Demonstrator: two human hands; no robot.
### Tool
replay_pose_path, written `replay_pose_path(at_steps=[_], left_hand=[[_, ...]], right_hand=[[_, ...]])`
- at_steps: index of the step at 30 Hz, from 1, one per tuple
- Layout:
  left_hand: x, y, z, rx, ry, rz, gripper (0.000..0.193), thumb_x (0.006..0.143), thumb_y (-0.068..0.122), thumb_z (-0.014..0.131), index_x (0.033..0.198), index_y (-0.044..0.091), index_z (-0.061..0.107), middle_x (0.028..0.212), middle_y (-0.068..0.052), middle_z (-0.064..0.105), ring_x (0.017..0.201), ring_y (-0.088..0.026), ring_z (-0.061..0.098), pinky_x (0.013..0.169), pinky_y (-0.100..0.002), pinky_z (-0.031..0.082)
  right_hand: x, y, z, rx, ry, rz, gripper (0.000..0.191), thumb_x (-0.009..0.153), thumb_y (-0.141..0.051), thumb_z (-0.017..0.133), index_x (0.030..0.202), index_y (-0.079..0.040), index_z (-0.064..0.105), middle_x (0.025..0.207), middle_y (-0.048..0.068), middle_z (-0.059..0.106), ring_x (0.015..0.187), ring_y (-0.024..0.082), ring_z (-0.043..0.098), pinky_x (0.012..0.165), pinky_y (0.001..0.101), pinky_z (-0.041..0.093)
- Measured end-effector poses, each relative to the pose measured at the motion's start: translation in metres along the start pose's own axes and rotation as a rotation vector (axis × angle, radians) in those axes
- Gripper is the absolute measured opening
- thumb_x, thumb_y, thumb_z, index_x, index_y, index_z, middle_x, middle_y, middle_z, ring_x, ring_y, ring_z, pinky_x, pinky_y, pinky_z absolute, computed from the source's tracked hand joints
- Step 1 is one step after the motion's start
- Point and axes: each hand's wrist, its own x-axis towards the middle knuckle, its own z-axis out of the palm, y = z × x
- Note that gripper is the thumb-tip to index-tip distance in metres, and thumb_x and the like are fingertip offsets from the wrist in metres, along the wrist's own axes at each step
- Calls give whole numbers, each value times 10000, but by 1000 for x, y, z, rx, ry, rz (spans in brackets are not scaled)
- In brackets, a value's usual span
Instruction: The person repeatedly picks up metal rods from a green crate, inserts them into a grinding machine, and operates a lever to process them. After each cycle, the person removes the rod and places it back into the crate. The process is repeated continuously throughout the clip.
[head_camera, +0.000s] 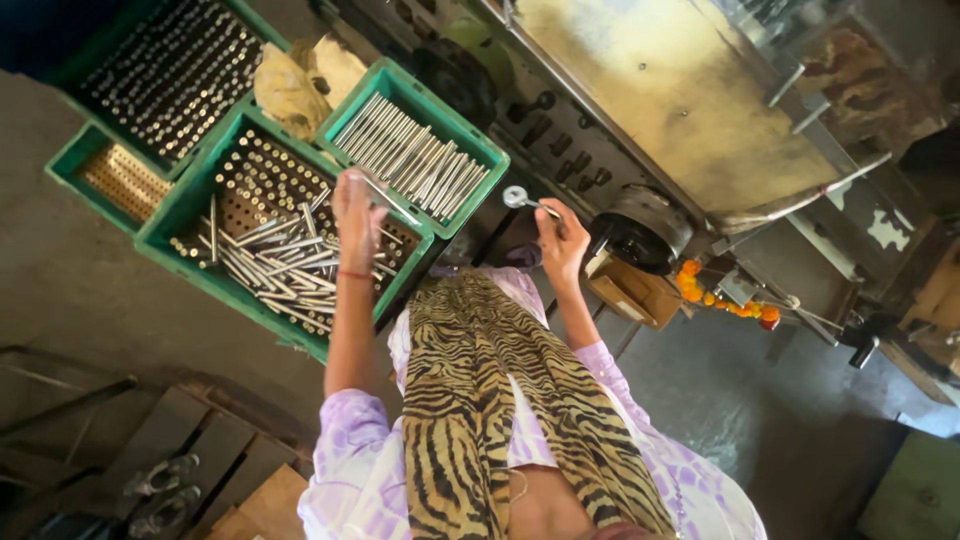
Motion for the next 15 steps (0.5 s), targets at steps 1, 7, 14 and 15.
replay_pose_path(at_steps=[1, 7, 14, 15], left_hand=[[0, -8, 20, -201, 22, -129, 307, 1049, 405, 548, 1055, 103, 607, 758, 5, 567, 684, -139, 547, 619, -322, 505], [-30, -26, 119, 631, -446, 602, 391, 1141, 165, 503, 1514, 56, 459, 1016, -40, 656, 860, -127, 641, 747, -312, 513], [-52, -11, 155, 58, -626, -198, 478, 1032, 102, 558, 1487, 146, 419, 711, 26, 443, 537, -17, 377, 451, -163, 304], [-55, -17, 158, -6, -610, -216, 496, 1019, 92, 569, 1485, 141, 408, 709, 28, 444, 538, -16, 384, 450, -158, 311]], right_hand=[[2, -6, 4, 26, -14, 11, 255, 995, -188, 745, 1174, -9, 712, 714, -58, 564, 581, 14, 482, 517, 204, 375], [19, -40, 27, 335, -14, 89, 267, 1027, -230, 685, 1176, -9, 702, 655, -75, 484, 527, 19, 420, 491, 230, 356], [15, -53, 10, 98, 18, -121, 260, 1061, -240, 660, 1212, -31, 691, 725, -67, 523, 603, 23, 464, 545, 220, 390], [14, -52, 8, 8, 27, -181, 254, 1066, -238, 665, 1216, -34, 689, 751, -64, 533, 626, 24, 473, 559, 216, 396]])
